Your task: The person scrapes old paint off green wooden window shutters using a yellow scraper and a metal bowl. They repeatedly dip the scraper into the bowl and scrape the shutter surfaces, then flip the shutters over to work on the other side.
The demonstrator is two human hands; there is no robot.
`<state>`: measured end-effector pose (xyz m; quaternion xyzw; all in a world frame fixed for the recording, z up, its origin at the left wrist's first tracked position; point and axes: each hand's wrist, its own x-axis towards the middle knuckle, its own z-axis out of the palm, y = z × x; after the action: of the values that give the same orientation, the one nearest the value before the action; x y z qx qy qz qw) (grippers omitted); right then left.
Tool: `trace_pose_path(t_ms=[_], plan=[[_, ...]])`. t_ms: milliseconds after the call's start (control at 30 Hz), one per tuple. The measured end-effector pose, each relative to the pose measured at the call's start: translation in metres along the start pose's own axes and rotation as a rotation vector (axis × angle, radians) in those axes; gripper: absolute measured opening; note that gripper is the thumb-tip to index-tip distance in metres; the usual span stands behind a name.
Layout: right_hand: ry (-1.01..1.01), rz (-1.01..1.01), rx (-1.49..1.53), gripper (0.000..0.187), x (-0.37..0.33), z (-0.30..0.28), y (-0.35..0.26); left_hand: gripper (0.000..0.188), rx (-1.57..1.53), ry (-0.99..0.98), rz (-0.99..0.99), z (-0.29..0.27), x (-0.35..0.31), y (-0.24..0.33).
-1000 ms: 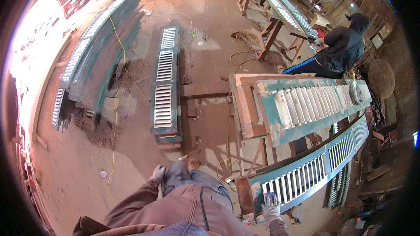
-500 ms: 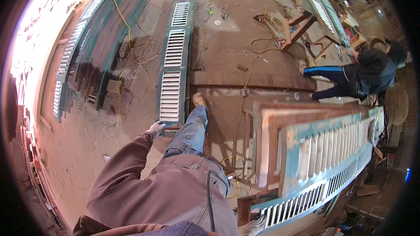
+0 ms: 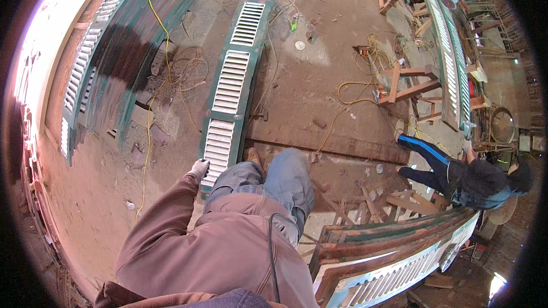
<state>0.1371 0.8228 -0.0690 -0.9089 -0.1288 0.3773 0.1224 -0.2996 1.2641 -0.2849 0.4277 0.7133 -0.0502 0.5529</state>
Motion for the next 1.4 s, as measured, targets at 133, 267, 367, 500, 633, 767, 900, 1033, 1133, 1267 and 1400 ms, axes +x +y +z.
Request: trace_pose_path(t_ms=[133,267,367,500,633,767,900,1033,1133,1267,1400], plan=[[-0.100,0.073,0.083,0.036,0.063,-0.018,-0.065,0.013,-0.420,-0.176,0.098,0.027,0.038,0.105],[-0.266,0.184,0.069,0.033,0.127,-0.023,-0.095,0.032,-0.302,-0.023,0.313,0.074,0.065,0.205],[-0.421,0.116,-0.088,0.031,0.203,-0.028,-0.113,0.037,-0.248,-0.045,0.348,0.111,0.073,0.298],[-0.509,-0.090,-0.155,0.030,0.404,-0.043,-0.224,0.036,-0.241,-0.067,0.361,0.133,0.063,0.456],[-0.334,-0.166,-0.618,0.048,0.640,-0.034,-0.418,0.060,-0.040,0.089,0.563,0.210,0.143,0.566],[-0.267,-0.465,-0.828,0.055,0.789,0.026,-0.645,0.061,0.029,0.032,0.626,0.274,0.204,0.667],[-0.285,-0.630,-1.105,0.052,0.919,0.134,-0.753,0.055,0.128,-0.273,0.395,0.310,0.274,0.712],[-0.134,-0.841,-1.418,0.059,1.047,0.242,-0.794,0.048,-0.217,-0.137,0.478,0.323,0.297,0.738],[-0.048,-0.996,-1.545,0.059,1.078,0.319,-0.814,0.052,-0.398,-0.099,0.453,0.331,0.305,0.731],[-0.095,-1.019,-1.501,0.043,1.079,0.373,-0.817,0.058,-0.561,-0.071,0.402,0.343,0.312,0.724],[0.303,-1.231,-1.597,0.036,1.248,0.329,-0.824,0.064,-0.743,-0.077,0.591,0.344,0.315,0.717]])
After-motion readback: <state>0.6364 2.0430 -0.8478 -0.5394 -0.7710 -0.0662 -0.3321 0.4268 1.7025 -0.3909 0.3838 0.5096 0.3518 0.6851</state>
